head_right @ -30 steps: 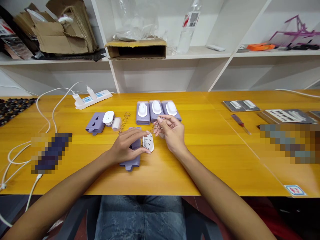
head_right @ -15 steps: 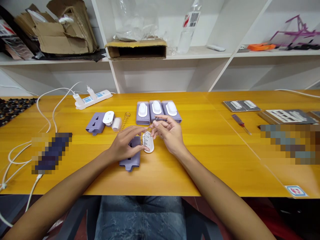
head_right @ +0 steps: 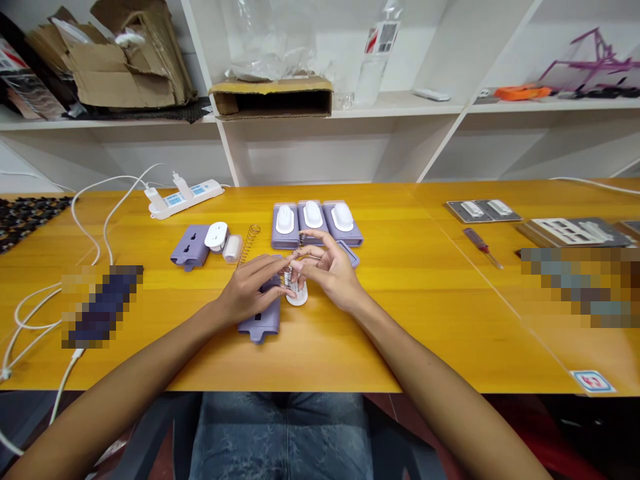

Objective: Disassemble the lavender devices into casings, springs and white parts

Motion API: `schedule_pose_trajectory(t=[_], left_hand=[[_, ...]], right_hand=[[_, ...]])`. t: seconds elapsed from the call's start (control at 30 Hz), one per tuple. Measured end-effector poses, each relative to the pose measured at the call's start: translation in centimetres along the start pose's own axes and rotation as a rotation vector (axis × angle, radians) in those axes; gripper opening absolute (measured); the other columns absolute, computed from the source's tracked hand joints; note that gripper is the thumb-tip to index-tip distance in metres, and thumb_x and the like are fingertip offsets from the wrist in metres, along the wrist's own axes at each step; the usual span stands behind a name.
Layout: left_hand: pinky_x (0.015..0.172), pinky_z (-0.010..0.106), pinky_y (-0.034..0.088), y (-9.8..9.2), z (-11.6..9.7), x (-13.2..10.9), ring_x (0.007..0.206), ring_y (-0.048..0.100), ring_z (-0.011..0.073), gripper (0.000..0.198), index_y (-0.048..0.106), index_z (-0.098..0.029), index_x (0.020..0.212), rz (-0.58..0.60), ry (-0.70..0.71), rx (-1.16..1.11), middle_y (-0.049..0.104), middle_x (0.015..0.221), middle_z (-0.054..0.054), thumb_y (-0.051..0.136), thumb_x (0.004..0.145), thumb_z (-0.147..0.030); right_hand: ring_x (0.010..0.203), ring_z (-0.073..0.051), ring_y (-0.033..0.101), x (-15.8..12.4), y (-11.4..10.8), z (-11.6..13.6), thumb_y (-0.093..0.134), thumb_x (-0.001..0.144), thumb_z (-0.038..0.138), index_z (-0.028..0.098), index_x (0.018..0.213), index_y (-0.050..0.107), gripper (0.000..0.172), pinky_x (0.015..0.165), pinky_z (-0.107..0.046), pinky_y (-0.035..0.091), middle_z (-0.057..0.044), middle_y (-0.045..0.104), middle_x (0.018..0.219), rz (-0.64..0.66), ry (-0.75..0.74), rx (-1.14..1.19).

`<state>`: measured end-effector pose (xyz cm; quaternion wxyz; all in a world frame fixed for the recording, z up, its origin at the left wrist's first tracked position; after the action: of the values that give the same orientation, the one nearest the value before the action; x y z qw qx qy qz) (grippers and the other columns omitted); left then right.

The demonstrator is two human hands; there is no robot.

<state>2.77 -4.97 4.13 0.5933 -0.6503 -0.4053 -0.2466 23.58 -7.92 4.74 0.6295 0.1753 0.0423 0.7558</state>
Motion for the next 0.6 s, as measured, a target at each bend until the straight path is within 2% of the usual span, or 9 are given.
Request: schedule_pose_trajectory(t=[0.17,0.33,0.43,0.6], left_hand=[[0.091,0.039,0.067,-0.14,-0.18,0.05,0.104,0.078,0.0236,0.059,0.053,-0.023,0.161,0.009,-0.025,0.026,0.08,0.118,0.012,0.073,0.106,-0.028],[0.095,0.041,0.067,-0.19,-0.13,0.01,0.112,0.078,0.0256,0.065,0.053,-0.023,0.161,0.016,-0.038,-0.026,0.079,0.125,0.015,0.079,0.102,-0.031],[0.099,0.04,0.066,-0.17,0.07,-0.11,0.117,0.077,0.0246,0.061,0.055,-0.025,0.159,0.016,-0.075,-0.054,0.077,0.13,0.014,0.078,0.102,-0.027],[0.088,0.035,0.066,-0.47,0.74,-0.14,0.109,0.077,0.0217,0.053,0.061,-0.025,0.153,-0.047,-0.129,-0.026,0.076,0.127,0.013,0.078,0.103,-0.027]], right_hand=[[0.067,-0.016,0.074,0.01,0.11,-0.14,0.1,0.079,0.034,0.032,0.136,0.056,0.073,0.061,-0.032,0.062,0.001,0.076,0.103,0.023,0.006,0.01],[0.065,-0.017,0.072,0.25,-0.29,-0.33,0.096,0.084,0.037,0.03,0.132,0.056,0.063,0.06,-0.033,0.06,0.002,0.078,0.091,-0.082,-0.03,0.006],[0.067,-0.018,0.072,0.42,-0.58,-0.27,0.096,0.083,0.038,0.03,0.134,0.057,0.064,0.06,-0.033,0.059,0.002,0.078,0.09,-0.121,-0.043,-0.009],[0.071,-0.019,0.073,0.52,-0.81,0.05,0.096,0.082,0.039,0.029,0.145,0.058,0.075,0.06,-0.034,0.059,-0.002,0.08,0.102,-0.131,-0.011,0.001]])
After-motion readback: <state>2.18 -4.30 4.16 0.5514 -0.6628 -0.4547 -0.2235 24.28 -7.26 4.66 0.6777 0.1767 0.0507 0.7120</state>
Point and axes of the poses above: each hand's wrist, its own x-axis towards the middle knuckle, its own y-axis out of the palm, z = x × y, the point moved 1 cm from there along x, towards the middle knuckle
